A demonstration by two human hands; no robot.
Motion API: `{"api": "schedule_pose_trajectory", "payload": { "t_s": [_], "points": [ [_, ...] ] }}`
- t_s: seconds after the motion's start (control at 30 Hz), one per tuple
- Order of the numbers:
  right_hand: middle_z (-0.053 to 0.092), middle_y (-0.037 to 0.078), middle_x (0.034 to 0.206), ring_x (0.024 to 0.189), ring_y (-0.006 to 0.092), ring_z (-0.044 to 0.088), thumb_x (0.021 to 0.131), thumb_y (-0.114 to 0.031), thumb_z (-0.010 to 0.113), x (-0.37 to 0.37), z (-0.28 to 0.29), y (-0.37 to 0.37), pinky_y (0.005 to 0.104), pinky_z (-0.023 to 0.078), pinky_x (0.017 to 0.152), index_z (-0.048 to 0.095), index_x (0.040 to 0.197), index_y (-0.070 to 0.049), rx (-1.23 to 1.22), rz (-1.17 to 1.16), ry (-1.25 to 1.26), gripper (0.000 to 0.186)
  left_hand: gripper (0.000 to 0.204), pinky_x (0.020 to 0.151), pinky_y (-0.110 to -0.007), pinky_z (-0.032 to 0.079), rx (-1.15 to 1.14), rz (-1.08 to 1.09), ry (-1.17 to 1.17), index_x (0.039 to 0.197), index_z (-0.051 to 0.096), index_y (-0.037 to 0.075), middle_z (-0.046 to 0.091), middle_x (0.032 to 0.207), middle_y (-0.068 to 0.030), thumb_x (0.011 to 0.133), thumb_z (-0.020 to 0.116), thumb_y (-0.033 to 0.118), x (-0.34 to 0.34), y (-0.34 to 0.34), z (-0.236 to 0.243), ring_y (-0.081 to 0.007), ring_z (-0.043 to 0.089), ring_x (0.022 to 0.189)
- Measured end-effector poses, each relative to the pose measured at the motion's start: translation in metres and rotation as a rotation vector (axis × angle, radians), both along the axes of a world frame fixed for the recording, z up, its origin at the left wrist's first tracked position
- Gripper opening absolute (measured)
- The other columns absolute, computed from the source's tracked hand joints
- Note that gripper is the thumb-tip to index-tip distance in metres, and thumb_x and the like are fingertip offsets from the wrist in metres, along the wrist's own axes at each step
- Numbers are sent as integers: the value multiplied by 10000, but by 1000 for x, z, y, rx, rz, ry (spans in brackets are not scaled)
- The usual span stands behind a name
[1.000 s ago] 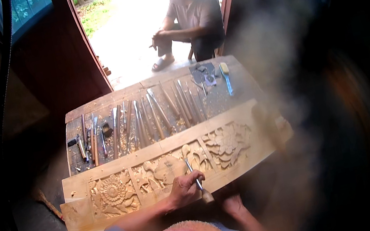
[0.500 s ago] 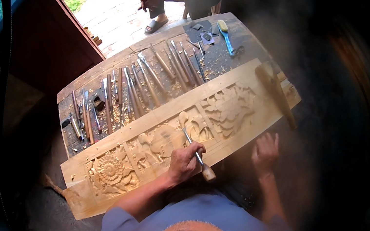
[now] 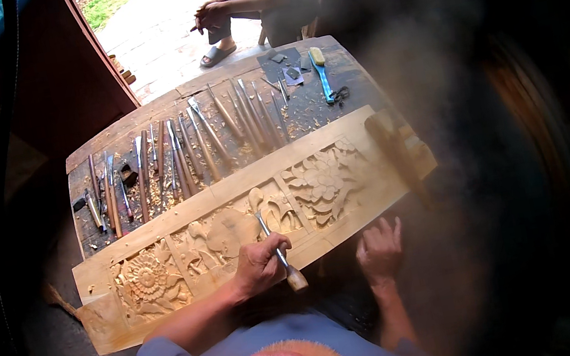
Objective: The person carves intricate floral patterns into a rectangular wooden panel using various chisels and a mallet. They meticulously chip away wood shavings to refine the design, occasionally pausing to inspect the work or switch tools.
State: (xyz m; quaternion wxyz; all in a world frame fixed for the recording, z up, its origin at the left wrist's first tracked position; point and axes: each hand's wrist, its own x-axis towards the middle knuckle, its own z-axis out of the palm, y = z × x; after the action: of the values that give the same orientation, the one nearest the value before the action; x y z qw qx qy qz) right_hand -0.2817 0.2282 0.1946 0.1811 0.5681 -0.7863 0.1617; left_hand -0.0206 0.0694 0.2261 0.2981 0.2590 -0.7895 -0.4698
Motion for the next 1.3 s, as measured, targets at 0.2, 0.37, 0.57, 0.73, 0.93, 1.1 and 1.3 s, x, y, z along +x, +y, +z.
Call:
{"api": "schedule_pose_trajectory", "payload": {
  "t_s": [0.2, 0.37, 0.57, 0.73, 0.93, 1.1, 1.3],
  "points": [
    [625, 116, 807, 1127, 334, 664, 805, -43, 723, 6, 9, -3, 661, 399, 1183, 649, 776, -61, -76, 9, -51, 81, 123, 582, -430, 516, -1, 20, 6, 986, 662, 92, 622, 706, -156, 911, 591, 24, -1, 0, 0, -355, 666, 633],
    [612, 114, 790, 1083, 329, 663, 795, -47, 726, 6, 13, -6, 652, 425, 1160, 637, 757, -60, -71, 5, -8, 98, 51, 551, -383, 491, -34, 21, 40, 960, 668, 87, 576, 645, -129, 998, 634, 81, -3, -1, -10, -289, 619, 559],
    [629, 103, 802, 1108, 319, 674, 793, -41, 731, 6, 14, -8, 651, 420, 1167, 650, 766, -62, -50, 7, -13, 88, 69, 555, -430, 499, -51, 28, 40, 955, 660, 87, 604, 667, -164, 947, 608, 41, -1, -1, -1, -352, 663, 599],
    [640, 102, 805, 1118, 322, 680, 791, -36, 734, 3, 7, -4, 651, 415, 1171, 654, 764, -56, -86, 20, 4, 87, 67, 557, -449, 499, -51, 9, 26, 963, 658, 84, 618, 676, -178, 943, 608, 43, -3, 0, -2, -375, 679, 616],
    [650, 107, 799, 1131, 332, 680, 786, -34, 733, 3, 5, -3, 652, 418, 1165, 665, 773, -51, -95, 33, 4, 72, 84, 560, -442, 509, -48, 13, 35, 971, 661, 83, 627, 679, -174, 938, 605, 31, -1, -1, 4, -370, 690, 626],
    [651, 115, 796, 1129, 352, 680, 781, -34, 730, 5, 8, -2, 657, 419, 1162, 666, 768, -48, -77, 16, -3, 67, 47, 540, -410, 492, -64, 9, 63, 979, 674, 98, 581, 641, -153, 994, 636, 75, -1, 1, -2, -333, 648, 565],
    [663, 126, 815, 1124, 374, 679, 785, -35, 723, 5, 4, -8, 667, 417, 1158, 661, 769, -43, -66, 2, -41, 64, 88, 549, -406, 514, -77, 29, 46, 976, 680, 92, 608, 652, -148, 948, 617, 37, 2, 2, -4, -329, 672, 579]
  ]
}}
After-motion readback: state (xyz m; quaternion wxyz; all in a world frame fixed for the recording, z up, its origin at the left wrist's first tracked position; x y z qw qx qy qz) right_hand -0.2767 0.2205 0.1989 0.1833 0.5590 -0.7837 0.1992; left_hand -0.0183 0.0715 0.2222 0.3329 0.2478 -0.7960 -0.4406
